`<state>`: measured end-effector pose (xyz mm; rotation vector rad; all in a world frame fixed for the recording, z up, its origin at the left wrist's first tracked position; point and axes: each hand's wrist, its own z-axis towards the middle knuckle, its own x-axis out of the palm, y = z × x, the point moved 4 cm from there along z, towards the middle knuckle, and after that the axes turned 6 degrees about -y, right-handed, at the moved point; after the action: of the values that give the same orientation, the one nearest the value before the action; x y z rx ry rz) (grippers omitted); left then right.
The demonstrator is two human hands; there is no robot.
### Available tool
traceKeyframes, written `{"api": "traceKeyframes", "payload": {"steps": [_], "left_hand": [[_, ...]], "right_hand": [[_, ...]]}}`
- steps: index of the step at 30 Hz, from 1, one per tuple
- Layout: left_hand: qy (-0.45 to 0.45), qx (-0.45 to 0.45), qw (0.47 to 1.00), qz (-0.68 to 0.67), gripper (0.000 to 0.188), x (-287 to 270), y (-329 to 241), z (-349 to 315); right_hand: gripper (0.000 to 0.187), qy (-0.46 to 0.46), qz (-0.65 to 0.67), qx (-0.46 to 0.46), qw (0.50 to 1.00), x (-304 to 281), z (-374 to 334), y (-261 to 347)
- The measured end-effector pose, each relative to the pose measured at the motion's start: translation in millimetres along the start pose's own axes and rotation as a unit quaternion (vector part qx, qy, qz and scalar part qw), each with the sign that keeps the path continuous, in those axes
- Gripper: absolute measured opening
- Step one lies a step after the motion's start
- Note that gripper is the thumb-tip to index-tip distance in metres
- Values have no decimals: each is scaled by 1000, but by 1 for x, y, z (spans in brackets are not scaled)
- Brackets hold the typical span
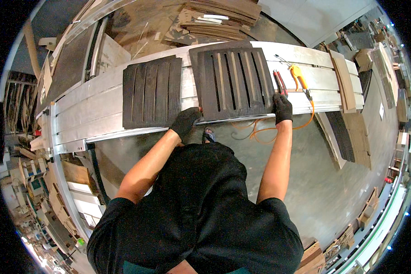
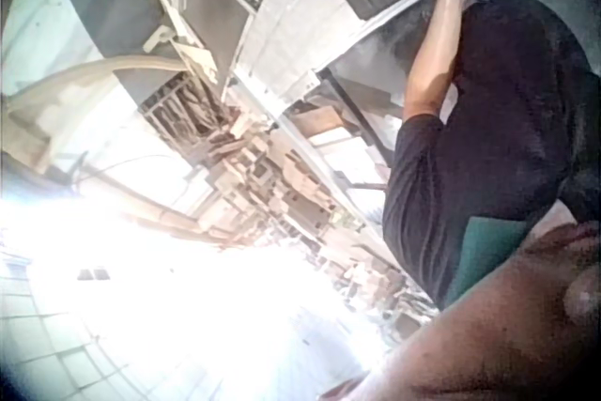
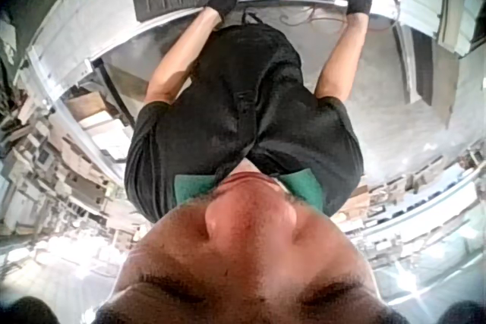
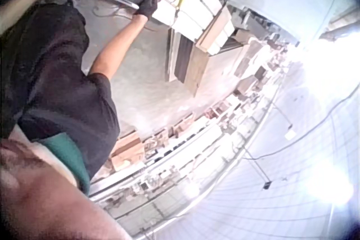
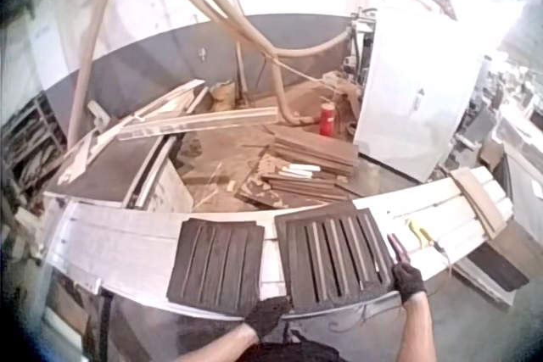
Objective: The person operates a sliding table saw to trim or cut dark wood slatted panels. They place each panel onto the sliding carriage against the fence, push the carriage through the blade by hand, and then move the cut panels to a staging area on the side.
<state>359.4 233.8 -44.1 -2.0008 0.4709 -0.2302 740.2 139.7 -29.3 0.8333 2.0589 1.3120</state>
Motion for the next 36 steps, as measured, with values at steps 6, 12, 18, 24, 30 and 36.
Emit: {"api": "traceKeyframes", "payload": {"steps": [6, 12, 18, 24, 30, 36], "left_hand": [[-35, 52, 994, -88, 37, -18, -63, -50], [-64, 163, 983, -64, 36, -60, -114, -96], [-119, 222, 941, -227, 34, -128, -109, -129], [-217, 369, 871, -243, 35, -204, -62, -182], [-373, 328, 842, -213, 32, -299, -35, -259], [-577, 286, 740, -194, 22, -411, 4, -339]], "right_hand": [[26, 52, 120, -3, 991, 23, -14, -9], [24, 197, 298, 0, 934, 93, -35, 16], [24, 198, 229, -92, 949, 182, -64, 20], [34, 354, 220, -54, 907, 286, -123, -27], [39, 516, 157, 86, 838, 405, -351, -56], [33, 678, -111, 147, 711, 461, -423, -87]]}}
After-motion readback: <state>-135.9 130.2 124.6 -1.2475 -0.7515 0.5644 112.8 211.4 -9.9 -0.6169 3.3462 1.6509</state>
